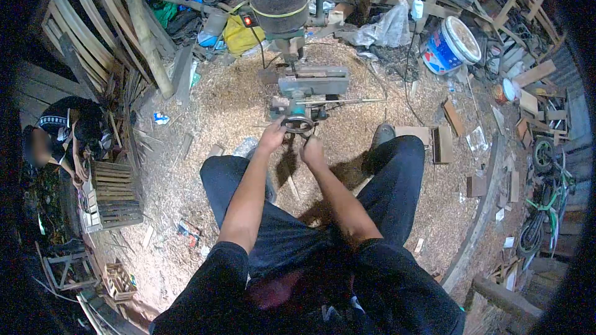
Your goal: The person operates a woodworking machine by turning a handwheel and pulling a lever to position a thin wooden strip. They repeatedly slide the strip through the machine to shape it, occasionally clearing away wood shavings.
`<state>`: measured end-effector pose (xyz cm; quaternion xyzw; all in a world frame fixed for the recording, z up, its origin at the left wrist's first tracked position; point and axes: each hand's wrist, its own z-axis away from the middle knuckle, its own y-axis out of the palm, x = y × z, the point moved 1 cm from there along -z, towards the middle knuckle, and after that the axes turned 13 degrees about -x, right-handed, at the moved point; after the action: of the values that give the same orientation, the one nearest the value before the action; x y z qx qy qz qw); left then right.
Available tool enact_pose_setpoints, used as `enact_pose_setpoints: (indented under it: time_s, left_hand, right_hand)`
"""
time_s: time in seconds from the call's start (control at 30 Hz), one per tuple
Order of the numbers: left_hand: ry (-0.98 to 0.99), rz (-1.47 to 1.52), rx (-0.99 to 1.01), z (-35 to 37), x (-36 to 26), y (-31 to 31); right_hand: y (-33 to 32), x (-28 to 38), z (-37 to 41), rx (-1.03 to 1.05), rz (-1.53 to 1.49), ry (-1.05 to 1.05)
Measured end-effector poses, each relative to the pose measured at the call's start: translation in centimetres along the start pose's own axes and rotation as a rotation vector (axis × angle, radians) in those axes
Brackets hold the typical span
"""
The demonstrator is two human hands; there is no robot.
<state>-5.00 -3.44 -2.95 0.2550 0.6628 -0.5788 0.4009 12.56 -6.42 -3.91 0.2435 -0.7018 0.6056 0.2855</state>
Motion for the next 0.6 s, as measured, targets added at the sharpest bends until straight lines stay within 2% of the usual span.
enact_pose_setpoints:
  time_s: [0.1,0.13,0.2,0.33,0.37,0.43,0.53,0.6]
  left_hand:
    - [-0.027,0.038,0.001,0.1,0.0,0.0]
    - [-0.022,0.036,-0.009,0.0,0.0,0.2]
    - [-0.024,0.023,-0.021,0.6,-0.4,-0.2]
    - [-0.039,0.037,-0.048,0.8,-1.3,-0.3]
    - [-0.058,0.050,-0.020,0.5,-1.4,-0.5]
    - [-0.099,0.080,0.034,-0.1,-1.8,-0.5]
    - [0.060,0.145,-0.173,-3.2,-5.0,-2.3]
    - [0.314,0.199,-0.401,-4.7,-11.7,-5.9]
  right_hand:
    - [2.2,0.3,0.1,0.020,0.096,-0.088]
    - [2.1,-0.2,-0.1,0.002,0.036,-0.043]
    - [0.1,-0.6,0.4,-0.022,-0.088,0.059]
    - [-1.2,-2.4,-1.5,0.041,0.052,-0.139]
    - [-3.1,-0.6,-2.8,0.091,0.065,-0.061]
    - [-4.8,0.0,-5.9,-0.038,0.084,-0.025]
    - [-8.7,1.5,-12.5,-0.188,0.067,-0.091]
    - [-12.4,5.1,-16.9,-0.418,-0.139,-0.219]
